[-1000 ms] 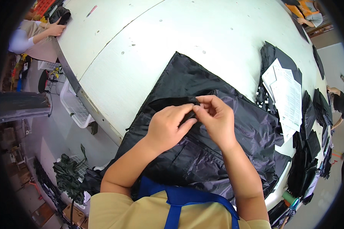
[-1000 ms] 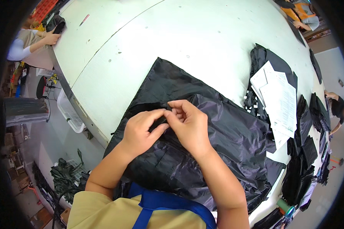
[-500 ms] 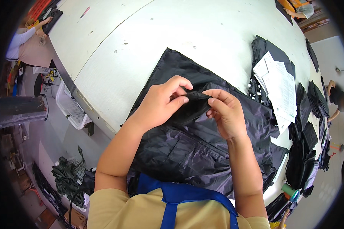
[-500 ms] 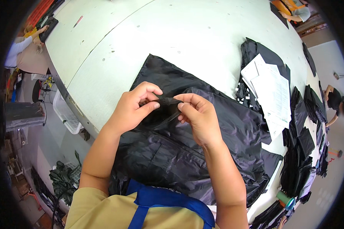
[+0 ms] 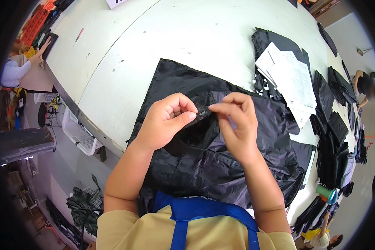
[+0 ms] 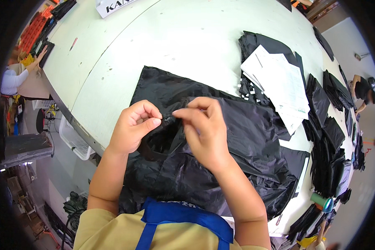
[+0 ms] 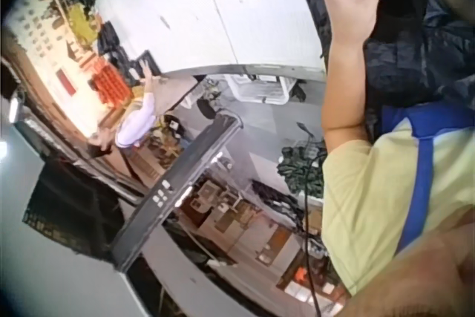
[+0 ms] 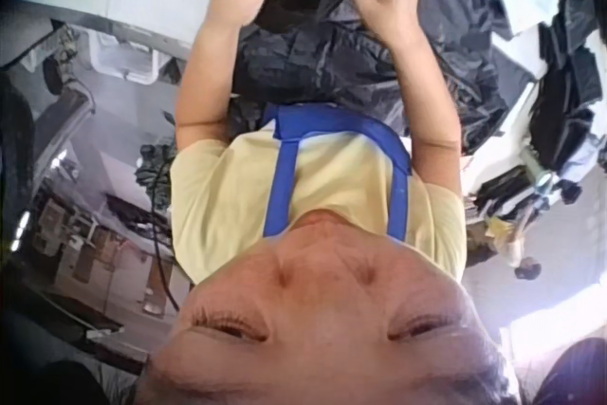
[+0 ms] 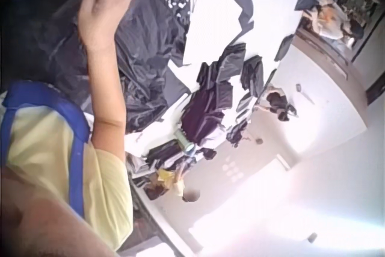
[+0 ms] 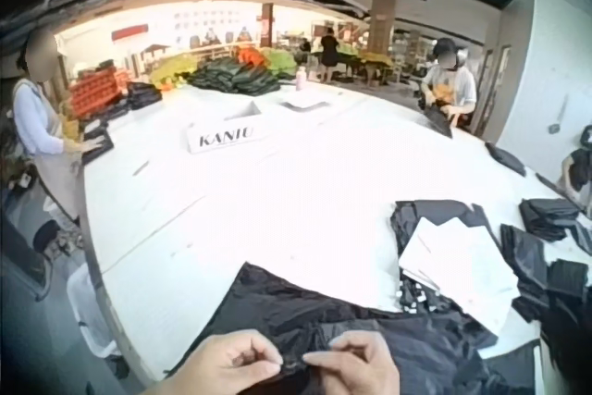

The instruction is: The person folds black garments on a white table, aligning edges and smoothing the fabric. The person places folded items into a white basket and continues folding additional garments.

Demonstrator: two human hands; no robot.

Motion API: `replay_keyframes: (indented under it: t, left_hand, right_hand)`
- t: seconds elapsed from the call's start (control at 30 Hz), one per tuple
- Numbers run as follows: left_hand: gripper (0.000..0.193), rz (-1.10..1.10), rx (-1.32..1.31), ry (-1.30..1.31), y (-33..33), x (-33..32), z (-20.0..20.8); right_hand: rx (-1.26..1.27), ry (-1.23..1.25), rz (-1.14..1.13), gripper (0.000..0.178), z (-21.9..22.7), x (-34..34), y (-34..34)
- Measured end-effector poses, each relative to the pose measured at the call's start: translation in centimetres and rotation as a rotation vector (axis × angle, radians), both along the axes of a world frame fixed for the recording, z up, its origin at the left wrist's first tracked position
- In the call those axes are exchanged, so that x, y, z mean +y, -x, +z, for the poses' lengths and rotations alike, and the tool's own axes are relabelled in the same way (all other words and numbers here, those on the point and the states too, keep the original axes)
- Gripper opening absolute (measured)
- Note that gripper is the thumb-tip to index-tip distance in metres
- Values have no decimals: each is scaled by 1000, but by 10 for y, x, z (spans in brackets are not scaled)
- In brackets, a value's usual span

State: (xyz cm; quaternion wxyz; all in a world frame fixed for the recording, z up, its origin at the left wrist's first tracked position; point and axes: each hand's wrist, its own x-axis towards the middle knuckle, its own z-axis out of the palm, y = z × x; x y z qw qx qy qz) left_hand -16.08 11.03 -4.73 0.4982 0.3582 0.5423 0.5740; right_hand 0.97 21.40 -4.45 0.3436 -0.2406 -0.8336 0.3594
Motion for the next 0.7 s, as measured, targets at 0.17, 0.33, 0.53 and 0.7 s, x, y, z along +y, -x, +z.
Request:
replay_keyframes:
  t: [0.17,0.33,0.53,0.7]
  left_hand:
    - [8,-37,-56,-3,-13,-1,16]
    - [11,-18,-92,-43,-27,-2,26]
    - [12,-29,-24,-14,-24,-1,29]
    - [12,-6,138,-119,-25,-2,28]
  right_hand:
    - [7,-329,70,39,12,-2,-10]
    - [90,-265,94,27,15,-3,-18]
    - [471,696,90,7,14,1,-30]
    - [480,863,130,8,24,4,-39]
